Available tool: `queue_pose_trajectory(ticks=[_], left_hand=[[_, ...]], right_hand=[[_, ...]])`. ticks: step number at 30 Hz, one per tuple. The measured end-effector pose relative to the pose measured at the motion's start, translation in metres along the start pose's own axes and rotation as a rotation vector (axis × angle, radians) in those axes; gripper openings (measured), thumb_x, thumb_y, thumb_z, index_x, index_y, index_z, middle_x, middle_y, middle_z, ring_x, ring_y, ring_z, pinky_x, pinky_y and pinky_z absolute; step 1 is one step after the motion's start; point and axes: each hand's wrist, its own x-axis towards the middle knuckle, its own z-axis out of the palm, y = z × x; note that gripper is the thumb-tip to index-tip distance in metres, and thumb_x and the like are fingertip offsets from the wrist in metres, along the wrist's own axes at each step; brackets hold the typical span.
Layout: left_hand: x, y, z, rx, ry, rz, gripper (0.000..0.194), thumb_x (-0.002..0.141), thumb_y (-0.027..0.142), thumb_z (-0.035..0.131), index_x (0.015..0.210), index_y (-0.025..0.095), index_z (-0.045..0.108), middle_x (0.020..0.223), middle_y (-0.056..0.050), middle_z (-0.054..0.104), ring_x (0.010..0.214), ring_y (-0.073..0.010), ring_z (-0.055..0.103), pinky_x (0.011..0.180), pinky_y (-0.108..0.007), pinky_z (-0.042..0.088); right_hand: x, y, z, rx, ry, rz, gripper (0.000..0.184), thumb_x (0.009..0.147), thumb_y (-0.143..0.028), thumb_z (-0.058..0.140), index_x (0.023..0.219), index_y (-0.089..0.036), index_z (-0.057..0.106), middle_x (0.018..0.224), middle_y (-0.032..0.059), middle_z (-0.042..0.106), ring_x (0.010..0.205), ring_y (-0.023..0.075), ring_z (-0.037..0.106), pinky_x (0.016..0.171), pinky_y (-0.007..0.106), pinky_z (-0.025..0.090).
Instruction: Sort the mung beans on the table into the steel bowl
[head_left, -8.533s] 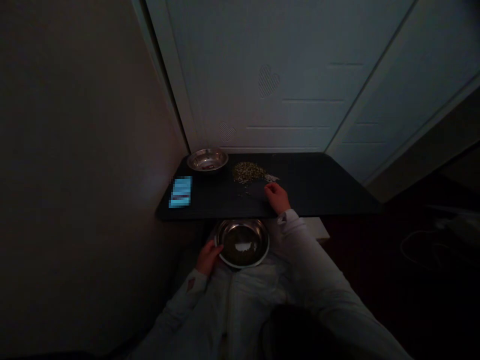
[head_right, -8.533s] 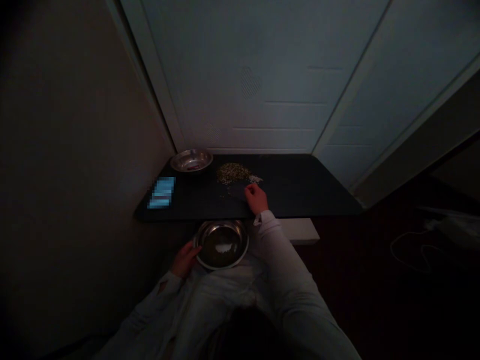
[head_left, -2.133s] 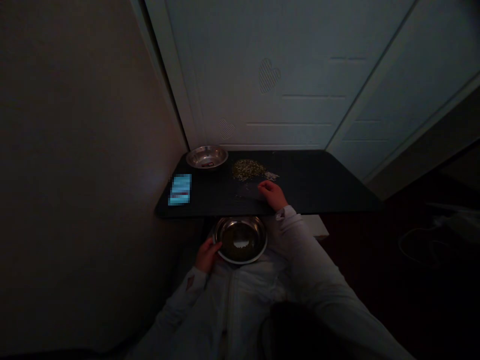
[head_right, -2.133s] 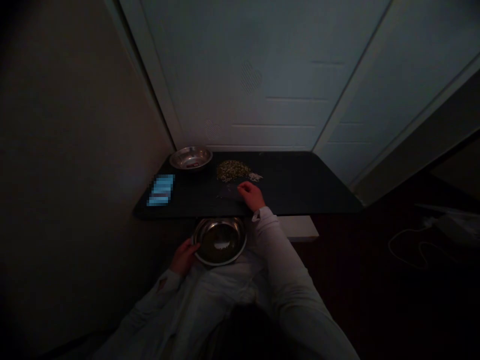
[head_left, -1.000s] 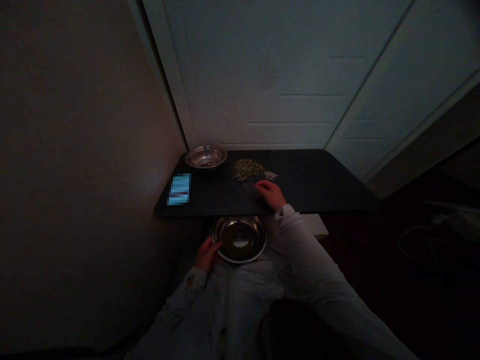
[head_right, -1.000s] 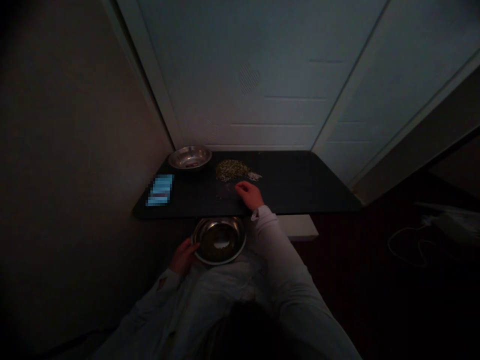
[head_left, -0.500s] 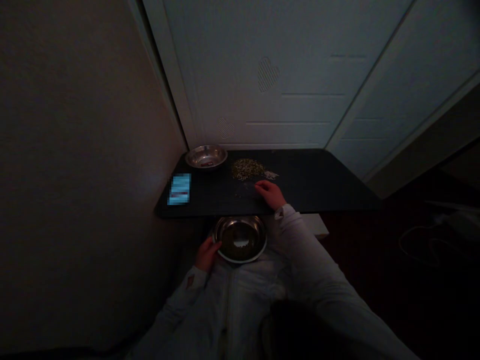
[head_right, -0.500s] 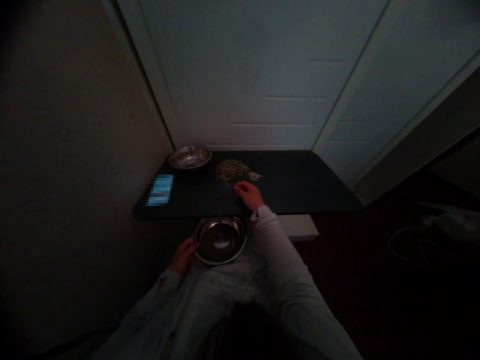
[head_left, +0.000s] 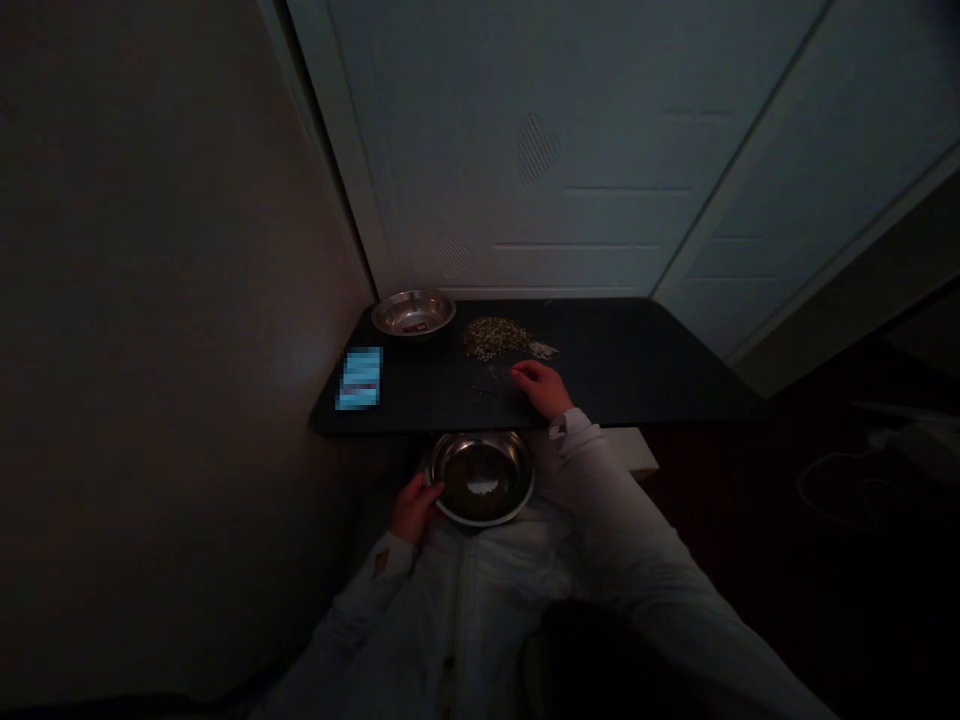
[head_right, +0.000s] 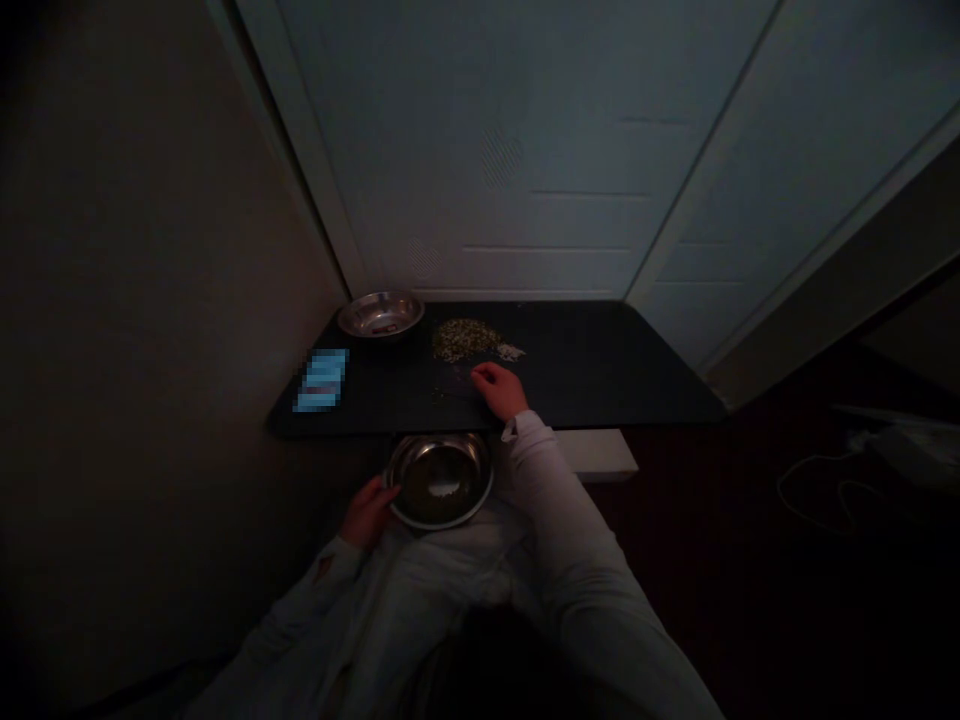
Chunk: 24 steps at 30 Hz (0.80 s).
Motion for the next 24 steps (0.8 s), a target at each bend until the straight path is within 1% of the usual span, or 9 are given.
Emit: queue_pose_trajectory(ticks=[6, 11, 15, 19, 24], left_hand=[[0.0028, -0.0028, -0.0020, -0.007, -0.004, 0.010, 0.030, 0.044, 0.026, 0.068, 0.070, 0.016, 0.060, 0.062, 0.002, 0.062, 0.058, -0.0134, 0.056, 0.058, -0.026, 0.042], [0.0047, -0.0038, -0.0042, -0.015, -0.003, 0.014, 0.032, 0.043, 0.025, 0.069, 0.071, 0.016, 0.060, 0.063, 0.001, 0.063, 0.059, -0.0130, 0.056, 0.059, -0.025, 0.042], [0.0035, -0.0022, -0.0029, -0.019, -0.019, 0.011, 0.031, 0.043, 0.025, 0.069, 0.071, 0.015, 0.060, 0.064, 0.001, 0.063, 0.061, -0.0135, 0.057, 0.060, -0.026, 0.042], [0.0026, -0.0017, -0.0017, -0.012, -0.014, 0.027, 0.033, 0.043, 0.027, 0.069, 0.073, 0.015, 0.060, 0.064, 0.000, 0.063, 0.063, -0.0150, 0.057, 0.062, -0.027, 0.042], [0.0028, -0.0033, -0.0028, 0.031, -0.006, 0.028, 0.032, 0.045, 0.028, 0.068, 0.073, 0.015, 0.059, 0.060, 0.001, 0.062, 0.057, -0.0140, 0.056, 0.057, -0.026, 0.043]], right_hand=[[0.0020, 0.0041, 0.0015, 0.050, 0.009, 0.024, 0.022, 0.064, -0.036, 0.048, 0.073, -0.018, 0.056, 0.064, -0.0011, 0.055, 0.061, 0.0112, 0.049, 0.061, 0.024, 0.038], [0.0007, 0.0005, -0.0014, 0.134, 0.015, 0.057, 0.017, 0.063, -0.033, 0.048, 0.067, -0.017, 0.053, 0.057, -0.0031, 0.050, 0.056, 0.0096, 0.045, 0.055, 0.022, 0.035], [0.0005, -0.0001, -0.0023, 0.148, 0.033, 0.079, 0.016, 0.062, -0.032, 0.047, 0.063, -0.017, 0.052, 0.055, -0.0040, 0.047, 0.053, 0.0088, 0.042, 0.052, 0.021, 0.033], [0.0019, 0.0028, -0.0009, 0.112, 0.051, 0.078, 0.017, 0.062, -0.033, 0.048, 0.065, -0.017, 0.053, 0.056, -0.0037, 0.049, 0.055, 0.0097, 0.044, 0.055, 0.022, 0.035], [0.0039, 0.0069, 0.0000, 0.095, 0.090, 0.067, 0.019, 0.063, -0.035, 0.048, 0.068, -0.018, 0.054, 0.060, -0.0025, 0.052, 0.059, 0.0109, 0.047, 0.059, 0.024, 0.037]])
